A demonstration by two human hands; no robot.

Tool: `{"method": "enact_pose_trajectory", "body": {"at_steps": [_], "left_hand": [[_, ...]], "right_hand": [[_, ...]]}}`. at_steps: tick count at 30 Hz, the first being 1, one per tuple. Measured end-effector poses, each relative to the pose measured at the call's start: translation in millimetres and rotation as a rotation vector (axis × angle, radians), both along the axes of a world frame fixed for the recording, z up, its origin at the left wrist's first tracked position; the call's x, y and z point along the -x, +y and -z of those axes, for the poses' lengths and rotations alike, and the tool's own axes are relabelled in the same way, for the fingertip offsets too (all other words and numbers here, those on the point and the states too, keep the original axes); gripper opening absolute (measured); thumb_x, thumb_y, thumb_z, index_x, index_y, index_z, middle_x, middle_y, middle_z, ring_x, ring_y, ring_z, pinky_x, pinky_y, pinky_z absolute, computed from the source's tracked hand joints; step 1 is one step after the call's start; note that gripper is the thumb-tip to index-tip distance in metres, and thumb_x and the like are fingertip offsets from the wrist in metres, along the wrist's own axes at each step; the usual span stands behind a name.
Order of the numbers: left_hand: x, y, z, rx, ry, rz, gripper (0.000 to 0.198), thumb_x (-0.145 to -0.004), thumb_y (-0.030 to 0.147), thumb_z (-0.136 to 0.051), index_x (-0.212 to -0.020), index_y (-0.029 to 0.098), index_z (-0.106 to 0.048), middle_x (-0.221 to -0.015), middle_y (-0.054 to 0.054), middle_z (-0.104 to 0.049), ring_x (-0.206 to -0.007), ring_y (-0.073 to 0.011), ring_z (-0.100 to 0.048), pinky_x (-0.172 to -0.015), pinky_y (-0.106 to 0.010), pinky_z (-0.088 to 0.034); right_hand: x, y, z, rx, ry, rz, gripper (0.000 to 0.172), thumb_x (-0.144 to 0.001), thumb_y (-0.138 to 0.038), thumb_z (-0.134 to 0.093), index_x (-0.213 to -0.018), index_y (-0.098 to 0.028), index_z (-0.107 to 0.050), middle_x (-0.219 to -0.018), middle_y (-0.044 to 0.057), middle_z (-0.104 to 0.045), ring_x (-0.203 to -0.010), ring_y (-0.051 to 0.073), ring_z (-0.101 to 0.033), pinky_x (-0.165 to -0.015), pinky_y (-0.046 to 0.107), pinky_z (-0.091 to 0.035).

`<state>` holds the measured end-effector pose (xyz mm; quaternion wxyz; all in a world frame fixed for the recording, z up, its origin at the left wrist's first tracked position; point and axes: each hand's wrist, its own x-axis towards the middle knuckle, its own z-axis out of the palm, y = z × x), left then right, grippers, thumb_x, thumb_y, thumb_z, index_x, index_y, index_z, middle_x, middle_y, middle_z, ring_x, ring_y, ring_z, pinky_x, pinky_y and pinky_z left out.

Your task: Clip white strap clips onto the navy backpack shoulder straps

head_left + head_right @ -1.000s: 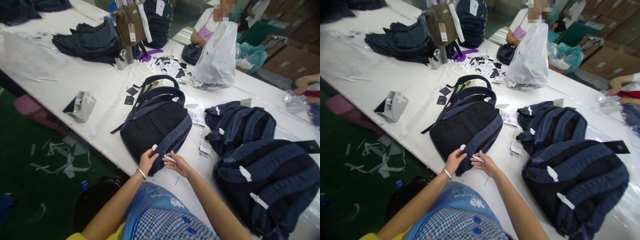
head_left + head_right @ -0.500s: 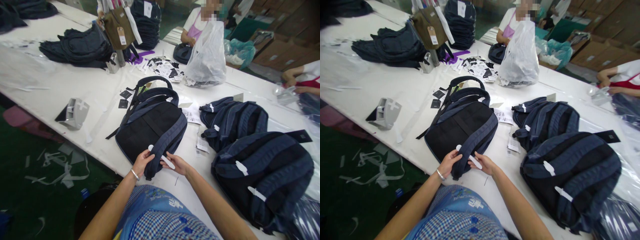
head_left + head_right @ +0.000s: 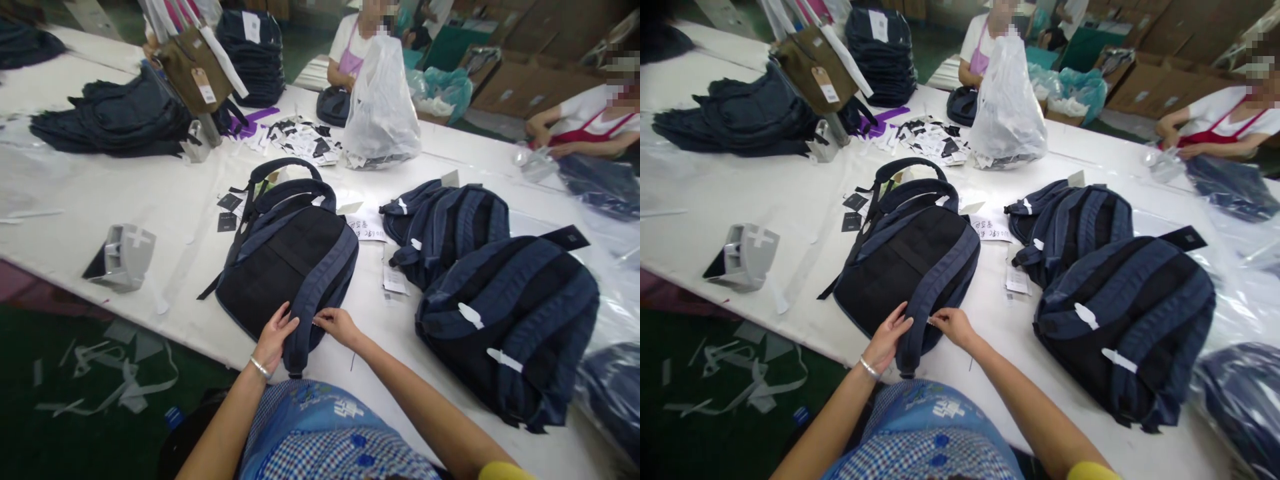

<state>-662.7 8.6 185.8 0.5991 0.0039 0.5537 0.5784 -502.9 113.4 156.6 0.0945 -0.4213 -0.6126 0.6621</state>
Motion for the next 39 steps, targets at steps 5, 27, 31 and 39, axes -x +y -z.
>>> {"method": "enact_pose_trajectory", "body": {"at_steps": [5, 27, 31, 39], "left_hand": [[-10, 0, -3.7, -0.015, -0.061, 0.082, 0.047, -0.068, 0.023, -0.078, -0.111, 0.013, -0.061, -0.110, -0.013, -0.068, -0.099, -0.0249, -0.065, -0.092, -0.037, -0.052], [-18, -3, 37.9, -0.021, 0.788, 0.106, 0.031, -0.076, 0.033, -0.067, -0.102, 0.015, -0.067, -0.101, -0.009, -0.070, -0.095, -0.0235, -0.064, -0.088, -0.036, -0.049], [-17, -4, 29.4, -0.008, 1.109, 0.069, 0.027, -0.082, 0.034, -0.060, -0.102, 0.018, -0.068, -0.105, -0.009, -0.066, -0.100, -0.0226, -0.061, -0.092, -0.036, -0.046], [-11, -1, 17.5, -0.011, 1.014, -0.053, 0.030, -0.081, 0.038, -0.060, -0.104, 0.021, -0.068, -0.102, -0.007, -0.068, -0.094, -0.0216, -0.063, -0.089, -0.033, -0.049]], "right_hand": [[13, -2, 6.2, 0.022, 0.096, -0.038, 0.020, -0.076, -0.025, -0.054, -0.086, -0.018, -0.070, -0.062, -0.002, -0.062, -0.046, 0.009, -0.050, -0.048, 0.020, -0.042], [5, 0, -20.0, -0.263, 0.151, -0.068, 0.024, -0.075, -0.043, -0.068, -0.083, -0.021, -0.070, -0.083, 0.005, -0.065, -0.078, 0.016, -0.059, -0.073, 0.029, -0.047], [25, -7, -17.8, -0.448, 0.077, -0.026, 0.019, -0.082, -0.039, -0.060, -0.084, -0.022, -0.070, -0.082, 0.003, -0.066, -0.072, 0.014, -0.057, -0.067, 0.025, -0.044], [42, -13, -16.0, -0.183, 0.043, 0.081, 0.026, -0.079, -0.041, -0.058, -0.082, -0.018, -0.069, -0.069, 0.001, -0.065, -0.057, 0.012, -0.052, -0.053, 0.023, -0.039]]}}
